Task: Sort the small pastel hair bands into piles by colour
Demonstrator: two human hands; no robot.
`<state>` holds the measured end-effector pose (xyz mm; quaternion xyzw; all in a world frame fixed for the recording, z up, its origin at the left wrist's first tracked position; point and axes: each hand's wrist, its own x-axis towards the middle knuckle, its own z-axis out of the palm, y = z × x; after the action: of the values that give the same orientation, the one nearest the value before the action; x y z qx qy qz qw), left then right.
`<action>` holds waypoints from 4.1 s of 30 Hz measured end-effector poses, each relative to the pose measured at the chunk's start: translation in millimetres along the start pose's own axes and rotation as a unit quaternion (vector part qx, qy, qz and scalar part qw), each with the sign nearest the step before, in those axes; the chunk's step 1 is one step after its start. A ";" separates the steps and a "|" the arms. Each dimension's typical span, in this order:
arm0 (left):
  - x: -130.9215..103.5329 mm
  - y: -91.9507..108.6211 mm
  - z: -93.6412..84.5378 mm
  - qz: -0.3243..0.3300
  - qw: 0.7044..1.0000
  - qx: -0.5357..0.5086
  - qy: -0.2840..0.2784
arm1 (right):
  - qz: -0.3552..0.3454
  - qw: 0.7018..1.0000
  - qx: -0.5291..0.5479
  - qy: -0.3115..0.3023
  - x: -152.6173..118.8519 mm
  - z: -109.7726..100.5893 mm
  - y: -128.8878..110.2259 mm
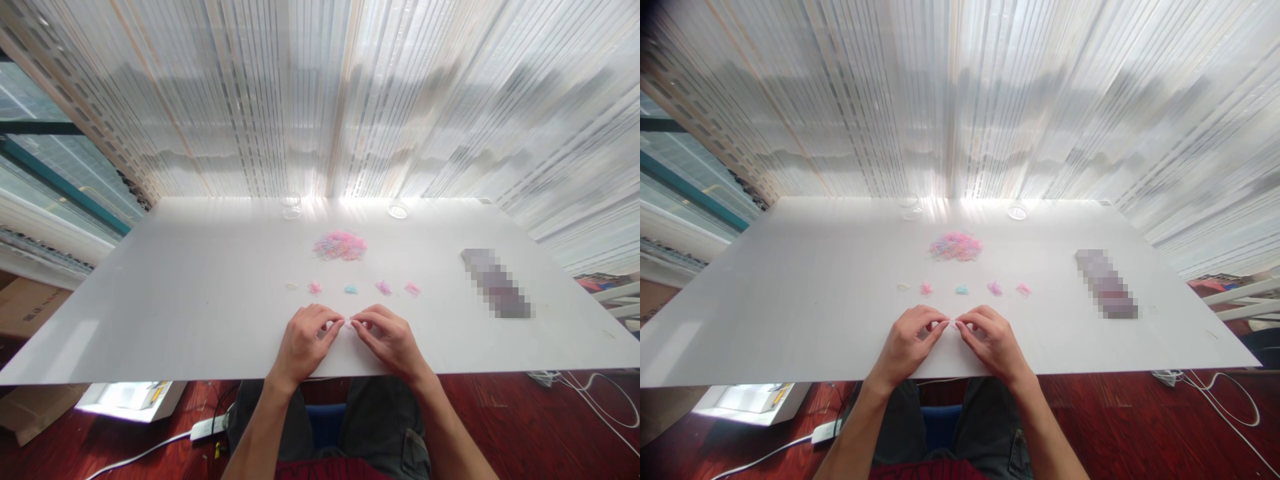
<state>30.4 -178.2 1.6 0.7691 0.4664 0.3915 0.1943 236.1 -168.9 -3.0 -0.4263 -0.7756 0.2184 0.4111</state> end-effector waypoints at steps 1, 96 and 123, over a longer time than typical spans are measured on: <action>0.1 0.3 -0.1 -0.001 1.000 0.002 -0.002 | 0.000 1.000 0.000 -0.001 0.2 -0.1 -0.2; 132.9 -26.0 -20.0 0.114 0.993 0.017 0.002 | -0.049 0.996 -0.025 -0.067 117.9 -70.9 48.4; 112.9 -19.0 -34.5 0.122 0.990 0.019 -0.067 | -0.197 0.980 -0.036 -0.021 103.2 -47.0 28.3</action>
<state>21.8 -73.0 57.8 0.8481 0.3622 0.3515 0.1613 257.6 -67.3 50.7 -0.2754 -0.8602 0.1138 0.4138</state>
